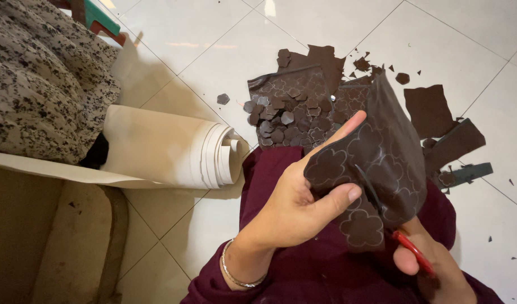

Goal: The person sits on the floor and uses red-handled scissors to cut flower-shaped pieces from a brown patterned fabric. They repeatedly pick up small cutouts, trim their edges, and place them on the floor among other cut pieces.

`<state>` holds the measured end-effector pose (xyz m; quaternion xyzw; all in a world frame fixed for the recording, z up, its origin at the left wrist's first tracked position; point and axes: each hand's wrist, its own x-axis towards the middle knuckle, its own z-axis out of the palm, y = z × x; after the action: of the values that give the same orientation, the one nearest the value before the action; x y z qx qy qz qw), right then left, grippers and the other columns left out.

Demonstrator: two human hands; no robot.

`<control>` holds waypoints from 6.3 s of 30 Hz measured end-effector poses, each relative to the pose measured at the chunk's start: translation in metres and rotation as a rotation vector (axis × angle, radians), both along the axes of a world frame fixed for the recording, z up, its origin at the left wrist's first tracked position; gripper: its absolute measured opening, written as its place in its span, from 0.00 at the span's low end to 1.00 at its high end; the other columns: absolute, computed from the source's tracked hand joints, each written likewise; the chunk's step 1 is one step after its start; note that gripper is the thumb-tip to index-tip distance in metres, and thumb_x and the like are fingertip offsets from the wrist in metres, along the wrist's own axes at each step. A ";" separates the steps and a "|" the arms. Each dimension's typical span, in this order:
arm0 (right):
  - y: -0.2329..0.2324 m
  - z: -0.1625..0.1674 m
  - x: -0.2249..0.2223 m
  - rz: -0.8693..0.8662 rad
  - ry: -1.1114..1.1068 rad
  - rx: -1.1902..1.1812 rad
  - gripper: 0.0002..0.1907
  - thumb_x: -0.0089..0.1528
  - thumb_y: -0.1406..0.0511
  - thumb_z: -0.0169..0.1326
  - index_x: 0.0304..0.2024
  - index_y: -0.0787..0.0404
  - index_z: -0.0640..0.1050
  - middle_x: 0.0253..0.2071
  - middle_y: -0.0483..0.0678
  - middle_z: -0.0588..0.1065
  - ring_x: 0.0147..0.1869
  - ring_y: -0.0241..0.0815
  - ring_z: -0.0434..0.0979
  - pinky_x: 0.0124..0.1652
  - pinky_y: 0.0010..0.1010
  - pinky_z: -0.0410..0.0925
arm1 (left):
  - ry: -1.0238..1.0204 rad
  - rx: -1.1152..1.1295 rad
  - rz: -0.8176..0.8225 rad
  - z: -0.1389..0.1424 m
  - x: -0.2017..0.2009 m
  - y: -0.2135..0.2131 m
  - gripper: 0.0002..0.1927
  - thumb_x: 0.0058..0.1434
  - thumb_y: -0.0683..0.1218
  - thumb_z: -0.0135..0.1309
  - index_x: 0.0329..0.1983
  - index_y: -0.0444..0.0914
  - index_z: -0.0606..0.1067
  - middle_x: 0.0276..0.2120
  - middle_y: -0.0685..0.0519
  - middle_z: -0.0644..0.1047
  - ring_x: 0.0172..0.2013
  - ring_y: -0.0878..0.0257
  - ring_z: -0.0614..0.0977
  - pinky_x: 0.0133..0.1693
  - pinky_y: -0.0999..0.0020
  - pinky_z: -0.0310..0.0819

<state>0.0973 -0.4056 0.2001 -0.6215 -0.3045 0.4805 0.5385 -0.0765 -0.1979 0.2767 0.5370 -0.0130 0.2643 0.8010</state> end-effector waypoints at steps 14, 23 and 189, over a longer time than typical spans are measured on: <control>-0.037 -0.016 0.012 -0.052 -0.052 -0.089 0.53 0.59 0.35 0.43 0.73 0.66 0.62 0.62 0.57 0.71 0.65 0.49 0.71 0.63 0.39 0.60 | 0.099 -0.091 -0.047 0.013 0.003 0.004 0.37 0.65 0.35 0.53 0.77 0.31 0.58 0.53 0.54 0.72 0.48 0.72 0.72 0.56 0.75 0.68; -0.047 -0.027 0.016 -0.047 -0.051 -0.109 0.54 0.58 0.34 0.43 0.73 0.66 0.63 0.58 0.57 0.74 0.60 0.49 0.75 0.60 0.39 0.63 | -0.044 -0.116 -0.081 -0.014 0.004 0.003 0.37 0.73 0.35 0.54 0.81 0.31 0.52 0.57 0.56 0.75 0.55 0.74 0.73 0.63 0.76 0.66; -0.018 -0.116 0.014 -0.124 0.191 -0.406 0.34 0.53 0.45 0.57 0.51 0.62 0.77 0.44 0.53 0.80 0.48 0.47 0.79 0.49 0.39 0.70 | 0.079 -0.001 0.046 0.011 -0.006 0.027 0.30 0.65 0.33 0.56 0.71 0.31 0.67 0.60 0.51 0.75 0.56 0.72 0.75 0.63 0.74 0.70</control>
<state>0.1114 -0.4237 0.0837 -0.6864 -0.1106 0.5546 0.4573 -0.0826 -0.1713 0.2875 0.5468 0.0311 0.2614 0.7948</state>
